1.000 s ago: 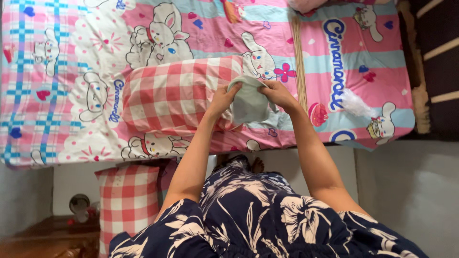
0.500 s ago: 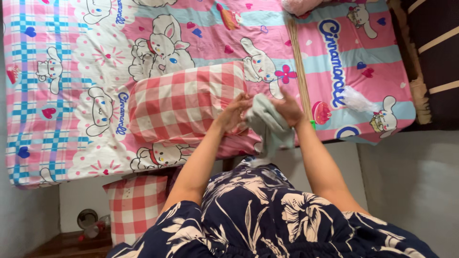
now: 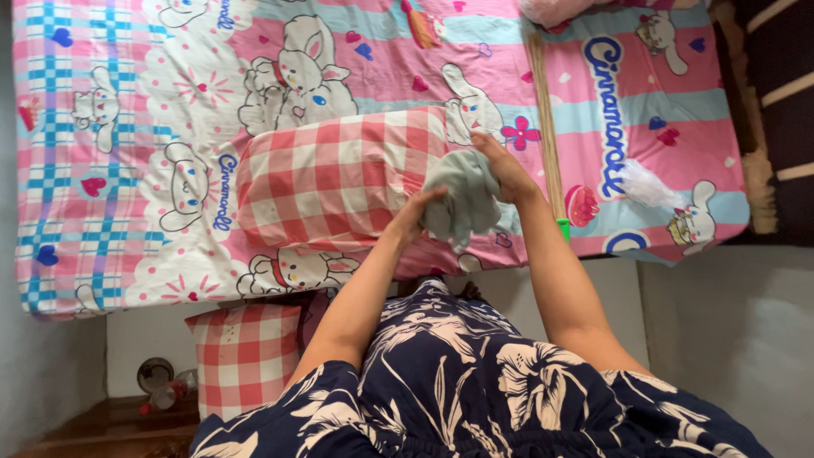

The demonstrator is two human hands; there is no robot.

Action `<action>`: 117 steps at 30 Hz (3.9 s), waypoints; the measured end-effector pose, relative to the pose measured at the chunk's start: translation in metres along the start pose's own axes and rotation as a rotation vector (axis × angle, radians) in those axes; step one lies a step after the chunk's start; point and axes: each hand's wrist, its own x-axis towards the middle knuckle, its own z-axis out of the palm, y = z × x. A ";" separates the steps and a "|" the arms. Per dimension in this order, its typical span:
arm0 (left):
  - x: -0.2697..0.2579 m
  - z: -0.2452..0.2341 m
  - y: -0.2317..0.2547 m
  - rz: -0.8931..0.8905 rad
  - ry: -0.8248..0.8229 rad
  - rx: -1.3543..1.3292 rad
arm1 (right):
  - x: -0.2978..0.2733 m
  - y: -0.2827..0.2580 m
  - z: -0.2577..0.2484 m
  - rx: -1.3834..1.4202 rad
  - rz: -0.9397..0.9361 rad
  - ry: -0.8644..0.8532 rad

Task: The person hits a pillow with a bundle of sticks and smooths it by hand on a bed, then places a piece of fabric inside a closet and returns to hit the pillow again with the sticks.

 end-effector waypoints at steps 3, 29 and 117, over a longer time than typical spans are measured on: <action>-0.010 0.007 0.036 -0.038 -0.152 -0.382 | 0.009 0.032 -0.006 0.014 0.275 0.083; -0.193 0.022 -0.028 0.791 0.430 -0.699 | 0.004 0.072 0.103 0.053 0.077 -0.380; -0.874 0.005 -0.427 1.212 2.063 -0.955 | -0.640 0.296 0.792 -0.674 -0.549 -1.769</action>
